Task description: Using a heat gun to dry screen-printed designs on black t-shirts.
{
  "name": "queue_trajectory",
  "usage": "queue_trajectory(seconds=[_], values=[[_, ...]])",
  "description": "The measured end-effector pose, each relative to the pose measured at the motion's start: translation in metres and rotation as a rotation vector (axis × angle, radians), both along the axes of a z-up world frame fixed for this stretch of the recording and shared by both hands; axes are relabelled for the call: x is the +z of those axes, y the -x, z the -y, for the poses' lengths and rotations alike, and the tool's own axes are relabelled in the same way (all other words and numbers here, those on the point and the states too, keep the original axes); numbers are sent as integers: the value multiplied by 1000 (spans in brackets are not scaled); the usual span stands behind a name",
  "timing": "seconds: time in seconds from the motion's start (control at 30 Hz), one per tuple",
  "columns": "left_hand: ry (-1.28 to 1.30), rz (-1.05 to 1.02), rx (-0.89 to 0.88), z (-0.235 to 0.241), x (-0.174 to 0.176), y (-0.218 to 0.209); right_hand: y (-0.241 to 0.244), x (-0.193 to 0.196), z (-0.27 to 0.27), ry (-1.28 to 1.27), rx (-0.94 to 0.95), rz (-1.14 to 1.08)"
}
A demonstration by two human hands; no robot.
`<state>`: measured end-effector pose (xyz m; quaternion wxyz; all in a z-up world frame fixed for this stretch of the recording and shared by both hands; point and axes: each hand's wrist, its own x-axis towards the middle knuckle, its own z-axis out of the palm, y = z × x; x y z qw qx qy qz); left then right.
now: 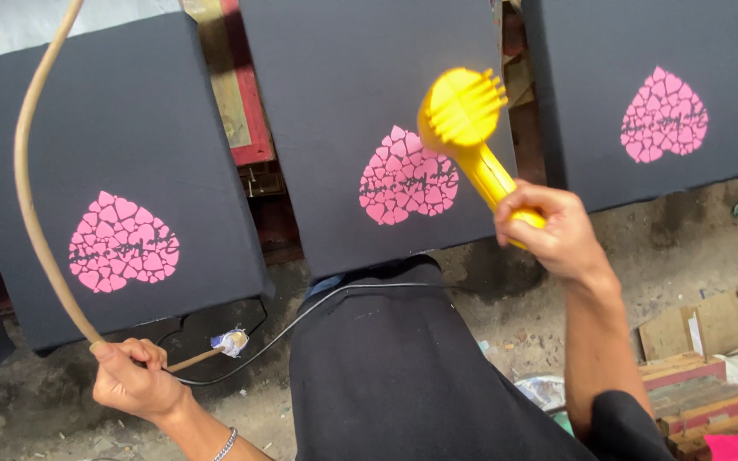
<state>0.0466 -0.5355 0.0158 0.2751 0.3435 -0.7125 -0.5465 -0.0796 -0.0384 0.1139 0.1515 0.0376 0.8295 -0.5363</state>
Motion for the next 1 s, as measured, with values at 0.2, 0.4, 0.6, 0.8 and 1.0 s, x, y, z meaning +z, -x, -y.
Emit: queue_trajectory(seconds=[0.2, 0.4, 0.6, 0.8, 1.0], values=[[16, 8, 5, 0, -4, -1, 0, -6, 18, 88, -49, -47], [22, 14, -9, 1, -8, -6, -1, -1, 17, 59, 92, -53], [-13, -18, 11, 2, -6, -10, 3, 3, 32, 25, 94, -74], [28, 45, 15, -1, -2, -12, 7, -3, 42, 105, 69, -79], [24, 37, 31, 4, -7, -17, -1, -1, 33, 81, 113, -72]])
